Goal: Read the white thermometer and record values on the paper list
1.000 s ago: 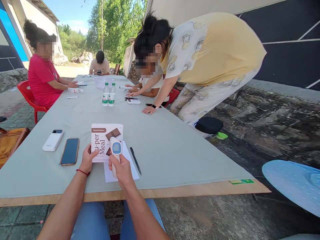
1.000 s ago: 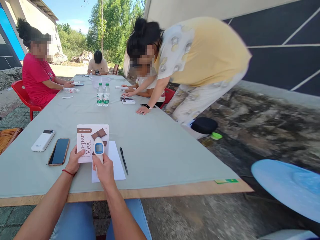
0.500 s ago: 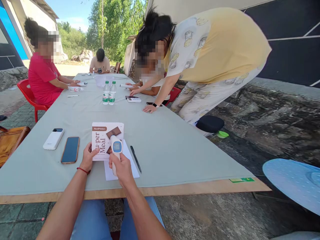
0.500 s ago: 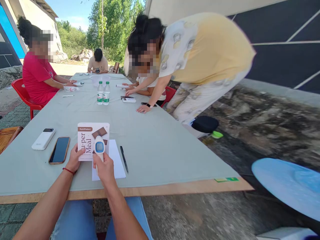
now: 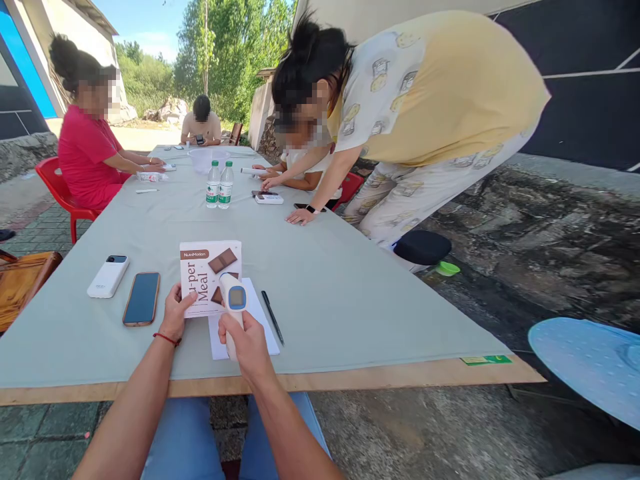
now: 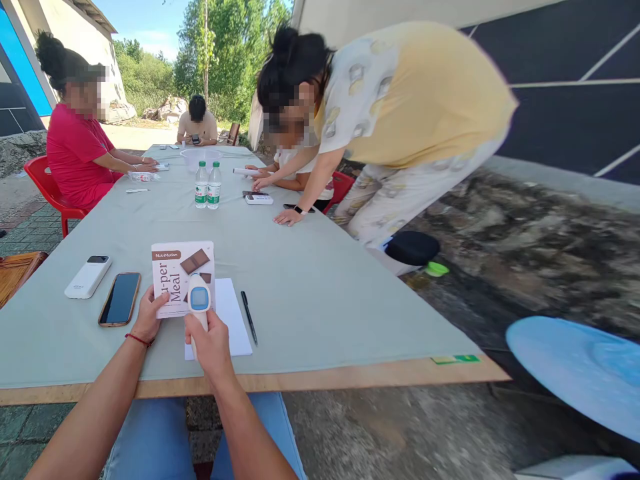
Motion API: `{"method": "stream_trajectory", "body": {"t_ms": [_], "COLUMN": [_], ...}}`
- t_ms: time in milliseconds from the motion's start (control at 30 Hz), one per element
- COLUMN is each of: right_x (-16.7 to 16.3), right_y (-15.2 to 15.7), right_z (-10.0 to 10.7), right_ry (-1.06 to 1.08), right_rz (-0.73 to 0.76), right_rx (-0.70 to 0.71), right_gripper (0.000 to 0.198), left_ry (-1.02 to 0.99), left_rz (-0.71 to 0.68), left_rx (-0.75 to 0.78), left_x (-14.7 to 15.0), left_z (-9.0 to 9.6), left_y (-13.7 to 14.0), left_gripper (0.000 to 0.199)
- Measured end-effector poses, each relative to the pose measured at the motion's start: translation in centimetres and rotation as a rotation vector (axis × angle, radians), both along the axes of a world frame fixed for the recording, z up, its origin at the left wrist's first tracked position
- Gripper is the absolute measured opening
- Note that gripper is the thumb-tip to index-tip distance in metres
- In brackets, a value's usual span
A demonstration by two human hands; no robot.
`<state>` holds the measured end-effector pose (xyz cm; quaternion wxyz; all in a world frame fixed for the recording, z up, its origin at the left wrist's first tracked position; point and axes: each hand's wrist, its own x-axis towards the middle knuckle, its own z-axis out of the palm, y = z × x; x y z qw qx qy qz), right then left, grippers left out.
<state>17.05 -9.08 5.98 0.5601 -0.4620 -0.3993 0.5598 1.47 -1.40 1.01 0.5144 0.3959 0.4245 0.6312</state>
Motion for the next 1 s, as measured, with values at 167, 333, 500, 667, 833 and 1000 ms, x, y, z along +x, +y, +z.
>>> {"method": "stream_trajectory", "body": {"t_ms": [167, 333, 500, 667, 833, 1000], "right_x": [0.3, 0.3, 0.2, 0.3, 0.3, 0.4], "right_y": [-1.2, -2.5, -3.2, -3.3, -3.0, -2.9], "right_z": [0.6, 1.6, 2.0, 2.0, 1.7, 1.6], "right_ry": [-0.067, -0.12, -0.131, -0.122, -0.104, -0.118], "right_rz": [0.018, -0.004, -0.004, -0.009, 0.011, 0.005], "right_rx": [0.041, 0.068, 0.089, 0.084, 0.071, 0.047], "right_gripper": [0.02, 0.022, 0.021, 0.022, 0.023, 0.024], "left_ry": [0.017, 0.024, -0.005, -0.007, 0.005, -0.011], "left_rz": [0.042, 0.054, 0.05, 0.047, 0.042, 0.037], "left_rx": [0.011, 0.008, 0.006, 0.012, 0.017, 0.01], "left_x": [-0.2, -0.3, -0.2, -0.2, -0.4, -0.3], "left_z": [-0.2, -0.5, -0.3, -0.4, -0.6, -0.5], "left_y": [0.3, 0.5, 0.4, 0.3, 0.4, 0.4], "left_gripper": [0.062, 0.065, 0.067, 0.067, 0.064, 0.064]}}
